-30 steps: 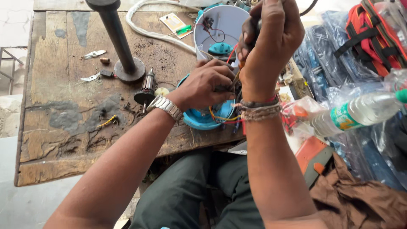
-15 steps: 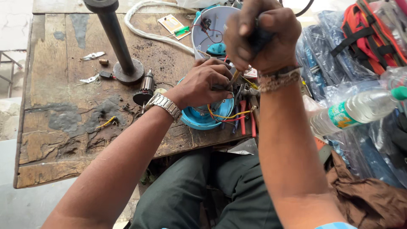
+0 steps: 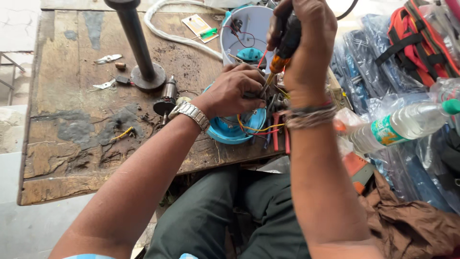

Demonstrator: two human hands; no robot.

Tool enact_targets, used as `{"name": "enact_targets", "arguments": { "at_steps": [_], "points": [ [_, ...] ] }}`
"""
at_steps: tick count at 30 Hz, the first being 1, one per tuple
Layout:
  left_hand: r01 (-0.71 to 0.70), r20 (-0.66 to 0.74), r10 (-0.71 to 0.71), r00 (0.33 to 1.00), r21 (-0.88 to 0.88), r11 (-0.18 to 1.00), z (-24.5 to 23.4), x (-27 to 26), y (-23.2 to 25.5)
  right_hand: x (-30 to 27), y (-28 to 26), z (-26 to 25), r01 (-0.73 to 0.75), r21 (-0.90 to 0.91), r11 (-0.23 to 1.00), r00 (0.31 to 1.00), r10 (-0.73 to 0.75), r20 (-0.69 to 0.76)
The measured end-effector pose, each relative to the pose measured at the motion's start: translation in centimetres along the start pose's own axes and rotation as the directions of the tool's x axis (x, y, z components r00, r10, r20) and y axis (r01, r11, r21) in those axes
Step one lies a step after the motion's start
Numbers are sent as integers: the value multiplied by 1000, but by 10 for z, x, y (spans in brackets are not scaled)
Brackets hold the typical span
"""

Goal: The person repairs an electrical motor by using a screwdriver to tighten components, handling wires, and applying oil from a small bottle to the central shaft.

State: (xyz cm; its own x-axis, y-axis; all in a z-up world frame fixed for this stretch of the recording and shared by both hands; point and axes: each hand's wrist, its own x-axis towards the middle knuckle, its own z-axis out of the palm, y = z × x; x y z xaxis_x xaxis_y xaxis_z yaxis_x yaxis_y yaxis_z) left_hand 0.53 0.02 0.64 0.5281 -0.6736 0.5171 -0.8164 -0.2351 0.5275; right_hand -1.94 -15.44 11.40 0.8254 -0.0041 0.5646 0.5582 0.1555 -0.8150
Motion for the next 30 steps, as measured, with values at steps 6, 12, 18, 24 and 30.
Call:
{"name": "enact_targets", "arguments": {
  "at_steps": [6, 12, 18, 24, 30],
  "points": [
    [12, 13, -12, 1000, -22, 1000, 1, 1, -2, 41, 15, -39, -276, 335, 901, 757, -11, 653],
    [-4, 20, 4, 1000, -1, 1000, -1, 1, 0, 30, 25, -47, -427, 465, 776, 807, 95, 583],
    [-32, 12, 32, 999, -5, 999, -3, 0, 1, 31, 21, -44, -371, 397, 839, 817, 92, 569],
    [-51, 9, 51, 999, -7, 999, -4, 0, 3, 21, 11, -34, -344, 413, 843, 841, 81, 535],
    [-35, -7, 35, 999, -20, 999, 0, -2, 4, -7, 6, 1, 143, 76, 987, 944, -113, -309]
  ]
}}
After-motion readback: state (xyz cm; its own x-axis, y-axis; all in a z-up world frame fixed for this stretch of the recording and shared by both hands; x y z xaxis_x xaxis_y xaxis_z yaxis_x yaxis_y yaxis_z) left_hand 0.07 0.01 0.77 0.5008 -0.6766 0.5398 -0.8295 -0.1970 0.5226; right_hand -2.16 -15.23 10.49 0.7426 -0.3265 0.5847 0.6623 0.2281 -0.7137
